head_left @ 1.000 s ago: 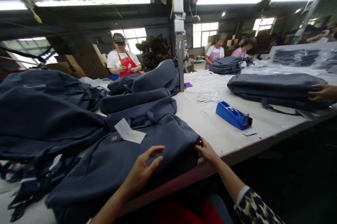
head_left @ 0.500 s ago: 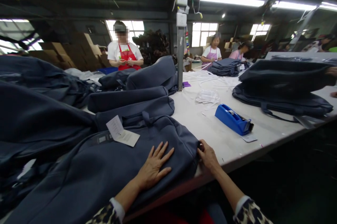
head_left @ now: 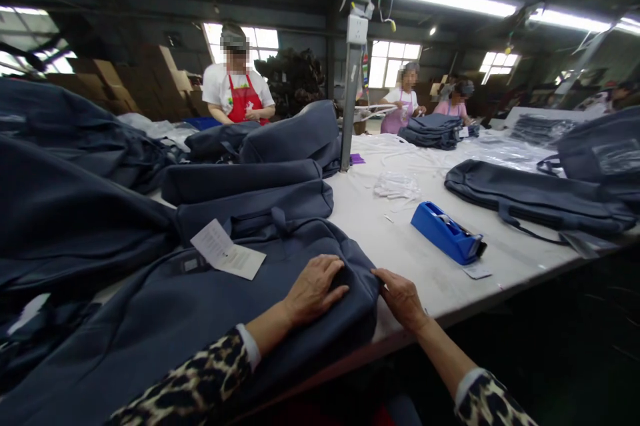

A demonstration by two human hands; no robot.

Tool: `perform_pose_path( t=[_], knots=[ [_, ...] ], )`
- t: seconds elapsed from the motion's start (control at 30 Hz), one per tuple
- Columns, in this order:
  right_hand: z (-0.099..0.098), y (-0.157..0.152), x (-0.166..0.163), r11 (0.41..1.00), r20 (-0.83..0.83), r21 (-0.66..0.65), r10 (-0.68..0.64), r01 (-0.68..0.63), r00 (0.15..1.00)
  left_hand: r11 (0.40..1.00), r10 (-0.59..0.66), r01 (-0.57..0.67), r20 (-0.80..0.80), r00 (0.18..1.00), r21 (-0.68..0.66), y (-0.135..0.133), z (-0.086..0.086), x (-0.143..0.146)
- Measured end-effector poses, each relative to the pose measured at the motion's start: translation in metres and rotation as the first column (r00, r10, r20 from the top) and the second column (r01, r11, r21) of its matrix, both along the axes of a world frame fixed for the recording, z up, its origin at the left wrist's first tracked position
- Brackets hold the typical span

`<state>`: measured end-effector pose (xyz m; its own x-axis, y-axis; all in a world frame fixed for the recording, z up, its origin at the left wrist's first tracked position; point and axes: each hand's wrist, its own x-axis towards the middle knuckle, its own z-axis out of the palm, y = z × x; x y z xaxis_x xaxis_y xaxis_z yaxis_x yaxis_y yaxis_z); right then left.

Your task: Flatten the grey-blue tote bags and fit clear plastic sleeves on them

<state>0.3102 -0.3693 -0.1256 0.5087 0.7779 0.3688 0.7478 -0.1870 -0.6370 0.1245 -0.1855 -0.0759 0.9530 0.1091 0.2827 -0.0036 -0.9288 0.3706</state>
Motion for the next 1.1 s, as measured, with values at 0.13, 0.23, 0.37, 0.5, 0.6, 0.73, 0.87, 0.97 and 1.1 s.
perform_pose_path(
  t=[0.13,0.23,0.37,0.5,0.6,0.73,0.87,0.97,1.1],
  knots=[
    [0.008,-0.015,0.011,0.998,-0.081,-0.066,-0.026,0.021,0.996,0.999,-0.036,0.039,0.088,0.995,-0.025,-0.006,-0.033,0.001],
    [0.052,-0.017,0.012,0.997,-0.220,-0.082,-0.026,0.008,0.975,0.997,-0.061,0.064,0.066,0.996,-0.037,-0.006,-0.041,-0.003],
    [0.113,0.027,-0.023,0.993,-0.078,0.112,-0.031,0.040,0.996,0.996,-0.089,0.090,0.020,0.996,-0.027,-0.003,-0.037,-0.003],
    [0.087,0.075,-0.053,0.946,0.182,-0.190,0.296,-0.262,0.938,0.991,-0.130,0.130,-0.037,0.991,-0.014,-0.003,-0.037,-0.005],
    [0.039,0.079,-0.050,0.889,0.284,-0.417,0.327,-0.190,0.901,0.981,-0.195,0.194,-0.098,0.976,-0.014,-0.003,-0.039,-0.008],
    [0.017,0.069,-0.040,0.867,0.338,-0.478,0.327,-0.138,0.883,0.981,-0.186,0.191,-0.103,0.977,0.041,-0.002,-0.041,-0.010],
    [0.022,0.069,-0.040,0.878,0.334,-0.458,0.314,-0.138,0.889,0.974,-0.171,0.183,-0.100,0.980,0.132,-0.003,-0.042,-0.008],
    [0.021,0.073,-0.039,0.874,0.316,-0.460,0.326,-0.156,0.891,0.971,-0.154,0.176,-0.142,0.978,0.159,-0.005,-0.043,-0.009],
    [0.019,0.077,-0.034,0.818,0.243,-0.529,0.403,-0.228,0.882,0.974,-0.093,0.136,-0.228,0.969,0.179,-0.007,-0.042,-0.025]
  ],
)
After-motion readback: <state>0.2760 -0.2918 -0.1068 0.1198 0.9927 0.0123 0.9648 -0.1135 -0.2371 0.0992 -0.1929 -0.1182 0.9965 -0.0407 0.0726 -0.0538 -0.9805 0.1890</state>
